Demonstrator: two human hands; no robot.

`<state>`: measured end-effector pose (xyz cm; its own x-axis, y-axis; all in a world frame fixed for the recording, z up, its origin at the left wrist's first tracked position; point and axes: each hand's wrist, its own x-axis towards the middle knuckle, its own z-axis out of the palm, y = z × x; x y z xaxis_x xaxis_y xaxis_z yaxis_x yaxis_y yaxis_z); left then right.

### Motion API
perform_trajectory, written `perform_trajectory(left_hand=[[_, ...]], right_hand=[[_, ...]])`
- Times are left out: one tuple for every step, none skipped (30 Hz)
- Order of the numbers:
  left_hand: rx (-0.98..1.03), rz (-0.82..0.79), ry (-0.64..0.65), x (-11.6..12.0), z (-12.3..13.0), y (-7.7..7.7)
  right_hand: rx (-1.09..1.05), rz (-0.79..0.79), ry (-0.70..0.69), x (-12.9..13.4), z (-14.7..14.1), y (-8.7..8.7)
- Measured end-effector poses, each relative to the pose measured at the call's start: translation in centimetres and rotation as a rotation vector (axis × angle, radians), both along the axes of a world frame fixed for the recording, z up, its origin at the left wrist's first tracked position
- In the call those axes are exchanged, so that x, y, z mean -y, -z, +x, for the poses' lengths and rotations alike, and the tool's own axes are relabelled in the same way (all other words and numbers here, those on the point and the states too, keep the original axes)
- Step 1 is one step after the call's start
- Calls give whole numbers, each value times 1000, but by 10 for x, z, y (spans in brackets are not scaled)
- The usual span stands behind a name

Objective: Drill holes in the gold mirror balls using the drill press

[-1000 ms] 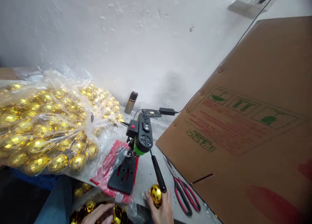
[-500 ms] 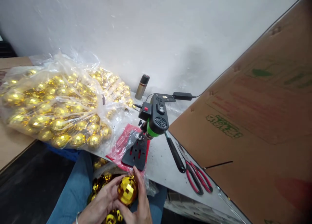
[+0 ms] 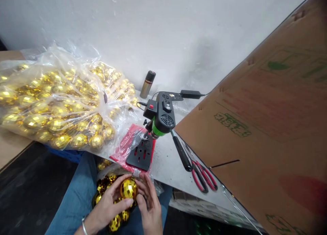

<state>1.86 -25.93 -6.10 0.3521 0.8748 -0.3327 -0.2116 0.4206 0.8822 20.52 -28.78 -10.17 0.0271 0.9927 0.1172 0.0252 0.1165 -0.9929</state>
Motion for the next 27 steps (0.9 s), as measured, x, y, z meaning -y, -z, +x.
perform_trajectory(left_hand=[[-88,44,-7,0,0,2],[-167,83,-21,1,1,4],[-221,109,-35,2,2,6],[-234,120,-46,3,3,9],[-207,115,-49,5,4,11],[-148,102,-43,6,5,14],[-69,87,-25,7,6,18],[14,73,-5,8,7,21],[89,62,9,9,7,25],[148,54,15,10,7,29],[195,42,16,11,8,33],[232,22,6,12,8,37],[262,-5,-10,14,8,40],[288,-35,-29,15,9,42],[311,-64,-40,17,9,44],[331,-89,-51,18,9,44],[349,-108,-57,19,9,44],[362,-123,-59,20,9,43],[369,-138,-55,20,9,41],[370,-154,-48,20,9,39],[363,-171,-38,20,9,37],[343,-188,-29,19,10,34],[311,-204,-18,18,10,33],[264,-220,-12,16,11,32],[202,-238,-13,14,11,33],[128,-252,-18,11,11,34],[46,-256,-21,9,10,35]], right_hand=[[-28,-35,-7,-1,-1,-2],[-41,-64,-13,-2,-2,-4],[-42,-83,-12,-3,-4,-8],[-33,-86,4,-4,-7,-13],[-17,-73,29,-5,-9,-18],[6,-44,57,-5,-12,-24],[37,-1,81,-6,-14,-29],[75,51,96,-7,-15,-34],[116,105,97,-7,-16,-39],[155,158,94,-8,-16,-43],[189,205,91,-8,-17,-46],[218,242,91,-8,-17,-48],[240,270,95,-8,-17,-49],[257,291,101,-8,-18,-50],[270,307,107,-8,-18,-49],[278,316,111,-7,-18,-48],[281,318,110,-6,-17,-46],[277,310,105,-5,-17,-43],[266,289,94,-3,-16,-40],[250,250,77,-2,-15,-37],[230,193,57,-1,-14,-34],[204,117,43,0,-12,-31],[166,26,41,0,-12,-29],[106,-74,51,-1,-12,-27],[21,-177,70,-2,-12,-25],[-86,-282,94,-3,-13,-24],[-212,-380,117,-5,-15,-24]])
